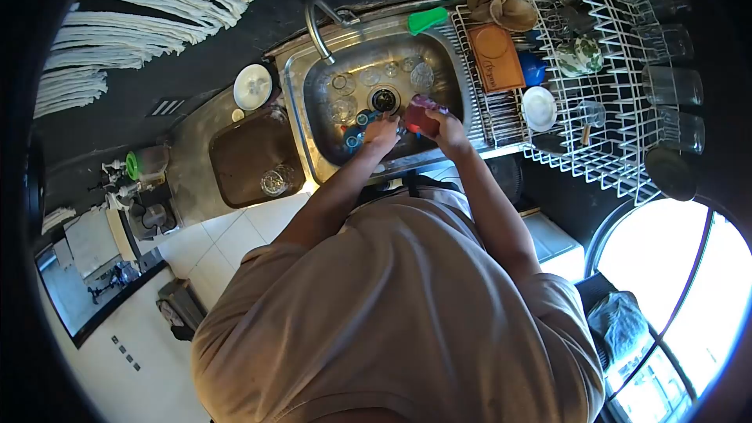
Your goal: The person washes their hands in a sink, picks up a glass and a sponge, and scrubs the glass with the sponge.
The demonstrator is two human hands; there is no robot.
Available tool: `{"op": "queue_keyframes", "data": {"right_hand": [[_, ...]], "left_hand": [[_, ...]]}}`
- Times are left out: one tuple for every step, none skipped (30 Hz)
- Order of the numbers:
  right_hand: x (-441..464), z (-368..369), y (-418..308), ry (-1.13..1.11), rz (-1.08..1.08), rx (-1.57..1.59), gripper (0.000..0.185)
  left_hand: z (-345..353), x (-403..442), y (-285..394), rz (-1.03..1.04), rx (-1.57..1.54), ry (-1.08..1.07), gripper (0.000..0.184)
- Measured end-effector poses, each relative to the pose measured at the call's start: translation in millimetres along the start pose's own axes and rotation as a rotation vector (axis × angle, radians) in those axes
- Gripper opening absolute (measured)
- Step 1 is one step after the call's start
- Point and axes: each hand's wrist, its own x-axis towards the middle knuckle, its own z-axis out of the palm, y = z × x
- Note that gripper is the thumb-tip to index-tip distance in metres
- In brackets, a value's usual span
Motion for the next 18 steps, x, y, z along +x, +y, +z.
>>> {"op": "queue_keyframes", "data": {"right_hand": [[2.5, -5.4, 1.6, -0.078, -0.007, 0.008, 0.04], [4.9, -12.4, 0.2, -0.152, 0.006, -0.046, 0.04], [8.3, -18.6, -1.0, -0.166, 0.019, -0.046, 0.04], [9.8, -18.9, -2.0, -0.21, -0.015, -0.081, 0.039], [13.3, -21.2, -1.6, -0.258, -0.054, -0.112, 0.039], [21.1, -31.7, 6.0, -0.286, -0.352, -0.657, 0.038], [21.0, -25.3, -0.2, -0.3, -0.354, -0.652, 0.038], [16.3, -12.8, -12.1, -0.271, -0.229, -0.379, 0.038], [13.7, -3.7, -21.7, -0.24, -0.104, -0.108, 0.038], [15.6, 0.3, -26.5, -0.249, -0.152, -0.168, 0.037], [27.2, -1.2, -17.2, -0.002, -0.317, -0.339, 0.032], [37.1, -5.5, -11.5, 0.061, -0.477, -0.468, 0.03], [35.5, 1.0, -8.3, 0.126, -0.637, -0.592, 0.028], [22.3, 15.7, -12.7, 0.093, -0.62, -0.728, 0.029], [3.0, 37.1, -20.0, 0.059, -0.614, -0.863, 0.029], [-13.1, 55.4, -18.2, 0.009, -0.686, -1.055, 0.03], [-26.2, 72.8, -23.1, -0.064, -0.669, -1.018, 0.032], [-16.4, 62.7, -7.9, -0.072, -0.741, -1.18, 0.032]], "left_hand": [[-1.5, -1.7, -1.8, 0.022, 0.041, 0.015, 0.057], [-3.0, -4.6, -5.2, 0.027, 0.032, 0.019, 0.055], [-3.5, -7.0, -4.9, 0.008, 0.031, 0.017, 0.055], [-12.3, -14.4, -3.6, 0.001, 0.009, 0.065, 0.056], [-24.5, -21.4, -3.4, -0.006, -0.009, 0.115, 0.057], [-36.1, -30.2, -0.3, -0.035, -0.035, 0.153, 0.057], [-49.9, -40.2, 3.3, -0.048, -0.027, 0.157, 0.057], [-61.8, -50.6, 4.2, -0.092, -0.17, 0.174, 0.056], [-71.8, -60.9, 4.3, -0.133, -0.312, 0.195, 0.056], [-61.6, -67.3, -4.4, -0.021, -0.305, 0.488, 0.049], [-67.8, -73.7, -6.7, -0.027, -0.288, 0.506, 0.049], [-74.2, -79.7, -9.2, -0.039, -0.723, 0.495, 0.045], [-80.2, -88.1, -10.6, -0.045, -1.159, 0.469, 0.041], [-96.8, -100.1, -3.6, -0.115, -1.373, 0.471, 0.039], [-106.0, -108.7, 0.4, -0.114, -1.533, 0.433, 0.039], [-104.0, -112.0, 0.5, -0.135, -1.591, 0.379, 0.04], [-99.2, -107.2, -1.0, -0.163, -1.778, 0.355, 0.041], [-79.1, -98.8, -17.8, -0.077, -1.895, 0.329, 0.046]]}}
